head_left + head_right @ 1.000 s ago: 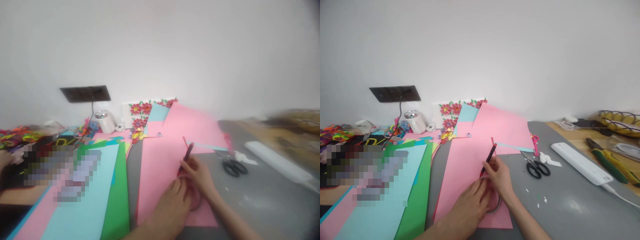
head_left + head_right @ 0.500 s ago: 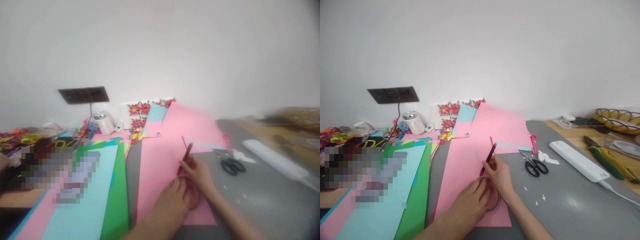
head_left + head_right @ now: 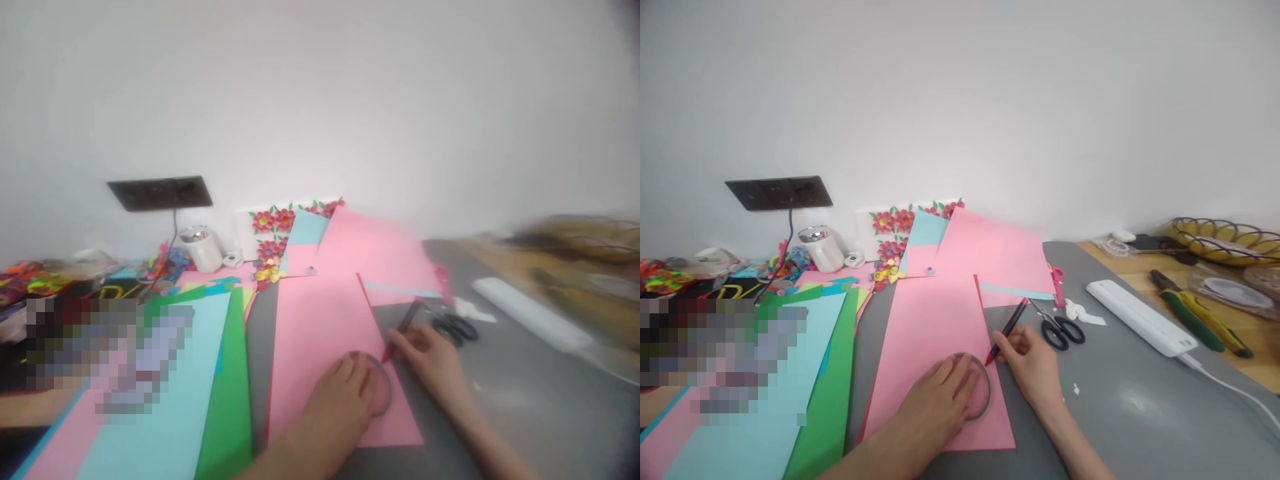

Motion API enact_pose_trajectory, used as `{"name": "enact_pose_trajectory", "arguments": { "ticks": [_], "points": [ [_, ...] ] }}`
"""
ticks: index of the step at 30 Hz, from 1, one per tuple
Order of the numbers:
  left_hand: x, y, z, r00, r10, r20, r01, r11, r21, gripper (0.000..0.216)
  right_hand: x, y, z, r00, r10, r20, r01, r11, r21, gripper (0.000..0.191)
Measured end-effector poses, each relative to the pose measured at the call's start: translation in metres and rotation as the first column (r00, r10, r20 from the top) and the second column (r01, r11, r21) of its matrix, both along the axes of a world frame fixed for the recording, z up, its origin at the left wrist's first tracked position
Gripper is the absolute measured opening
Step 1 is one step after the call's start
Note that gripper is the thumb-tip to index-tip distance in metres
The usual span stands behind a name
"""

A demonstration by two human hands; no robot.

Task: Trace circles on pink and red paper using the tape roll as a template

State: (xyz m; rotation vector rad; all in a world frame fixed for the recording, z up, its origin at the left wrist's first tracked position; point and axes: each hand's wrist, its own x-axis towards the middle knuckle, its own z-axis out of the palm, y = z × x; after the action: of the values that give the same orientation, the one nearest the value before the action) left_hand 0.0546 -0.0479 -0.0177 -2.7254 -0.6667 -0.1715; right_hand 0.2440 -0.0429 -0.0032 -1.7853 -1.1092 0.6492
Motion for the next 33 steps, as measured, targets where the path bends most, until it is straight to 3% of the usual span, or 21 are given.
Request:
{"name": "enact_pose_trajectory", "arguments": {
  "ticks": [6,15,22,26,33],
  "points": [
    [0.000,0.003,0.001,1.000,-0.028,0.002,0.028,0.994,-0.103,0.048,-0.001,-0.009,0.006,0.968,-0.044,-0.246,0.056,0.998,0.041,0.037],
    [0.001,0.003,0.014,0.996,-0.031,0.086,0.048,0.980,-0.194,0.033,0.001,-0.011,-0.020,0.939,0.088,-0.332,-0.012,0.974,0.225,0.040],
    [0.002,0.003,0.016,0.997,-0.006,0.073,0.025,0.966,-0.258,0.033,-0.003,-0.026,-0.029,0.940,0.054,-0.337,0.037,0.966,0.257,0.033],
    [0.002,0.003,0.018,0.997,0.003,0.080,0.020,0.957,-0.290,0.031,-0.007,-0.042,-0.030,0.975,0.004,-0.223,0.050,0.970,0.238,0.025],
    [0.000,0.003,0.004,0.993,0.004,0.117,0.027,0.966,-0.258,0.039,-0.015,-0.066,-0.038,0.985,-0.048,-0.166,0.095,0.951,0.295,0.021]
  ]
}}
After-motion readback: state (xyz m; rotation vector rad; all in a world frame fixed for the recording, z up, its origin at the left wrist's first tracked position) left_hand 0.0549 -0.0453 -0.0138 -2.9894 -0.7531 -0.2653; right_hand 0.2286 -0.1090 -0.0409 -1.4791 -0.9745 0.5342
